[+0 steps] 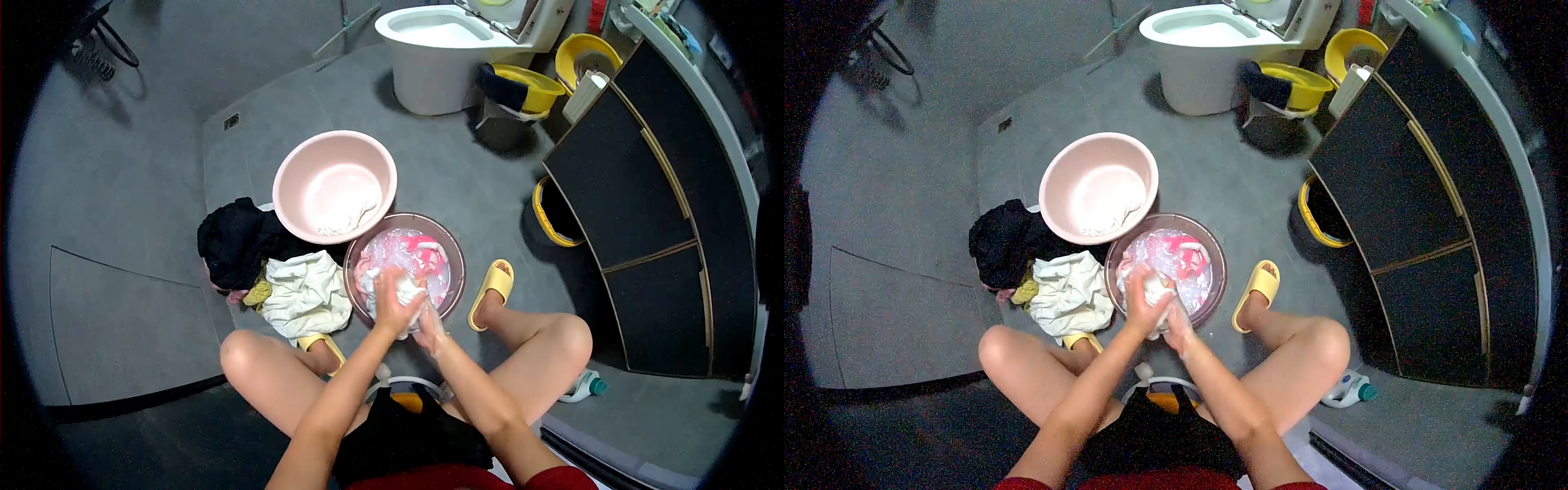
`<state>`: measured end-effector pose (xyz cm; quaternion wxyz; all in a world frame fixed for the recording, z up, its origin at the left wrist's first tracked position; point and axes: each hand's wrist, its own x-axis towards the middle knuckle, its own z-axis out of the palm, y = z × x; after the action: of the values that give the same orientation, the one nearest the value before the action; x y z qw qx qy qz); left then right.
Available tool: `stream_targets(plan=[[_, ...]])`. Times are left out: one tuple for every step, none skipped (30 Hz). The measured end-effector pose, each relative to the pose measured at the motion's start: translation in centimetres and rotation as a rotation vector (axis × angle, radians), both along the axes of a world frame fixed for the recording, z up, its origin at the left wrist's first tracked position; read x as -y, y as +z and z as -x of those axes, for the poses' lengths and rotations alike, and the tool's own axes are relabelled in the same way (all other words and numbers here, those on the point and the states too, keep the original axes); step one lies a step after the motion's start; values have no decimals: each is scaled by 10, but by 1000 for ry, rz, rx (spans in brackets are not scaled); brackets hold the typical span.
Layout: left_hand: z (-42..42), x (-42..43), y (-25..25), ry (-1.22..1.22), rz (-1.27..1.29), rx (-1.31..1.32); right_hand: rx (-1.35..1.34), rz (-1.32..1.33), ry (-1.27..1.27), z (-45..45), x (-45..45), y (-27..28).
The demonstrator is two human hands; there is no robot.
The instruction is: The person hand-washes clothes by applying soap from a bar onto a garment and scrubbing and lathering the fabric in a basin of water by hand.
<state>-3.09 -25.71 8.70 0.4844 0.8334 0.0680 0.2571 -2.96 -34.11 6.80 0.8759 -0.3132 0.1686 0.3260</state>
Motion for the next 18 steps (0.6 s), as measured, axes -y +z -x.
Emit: stream_targets(plan=[[0, -3, -8, -60, 235, -126, 68, 137, -23, 4, -2, 6], [-1, -8, -23, -119, 473, -250, 136, 275, -43, 8, -5, 34], [-4, -12, -31, -182, 710, -371, 208, 412, -65, 9, -8, 49], [-6, -14, -40, -246, 948, -487, 231, 427, -85, 8, -8, 44], [-4, -10, -39, -233, 840, -433, 226, 390, -119, 6, -7, 41], [0, -4, -38, -220, 730, -384, 218, 352, -155, 4, -6, 37], [2, 1, -37, -208, 618, -337, 208, 312, -195, 1, -6, 32], [6, 6, -21, -140, 527, -390, 224, 396, -214, -4, -4, 15], [11, 11, -11, -115, 433, -255, 150, 299, -202, -10, 1, -3], [15, 15, -15, -133, 213, -186, 78, 204, -189, -16, 8, -21], [17, 18, -12, -149, -7, -117, 6, 108, -174, -20, 8, -16], [24, 23, -6, -161, -90, -220, -59, 132, -107, -19, 10, -8], [23, 21, -6, -189, -135, -229, -97, 113, -51, -16, 9, -6], [20, 18, -6, -217, -181, -236, -134, 92, 4, -12, 7, -5], [16, 15, -6, -245, -225, -242, -170, 75, 60, -9, 8, -4], [9, 8, -7, -265, -261, -225, -207, 59, 116, -6, 9, -3], [2, -1, -12, -256, -205, -274, -127, 159, 81, -2, 4, 7], [-6, -10, -21, -244, -148, -321, -44, 259, 48, 4, -5, 23]])
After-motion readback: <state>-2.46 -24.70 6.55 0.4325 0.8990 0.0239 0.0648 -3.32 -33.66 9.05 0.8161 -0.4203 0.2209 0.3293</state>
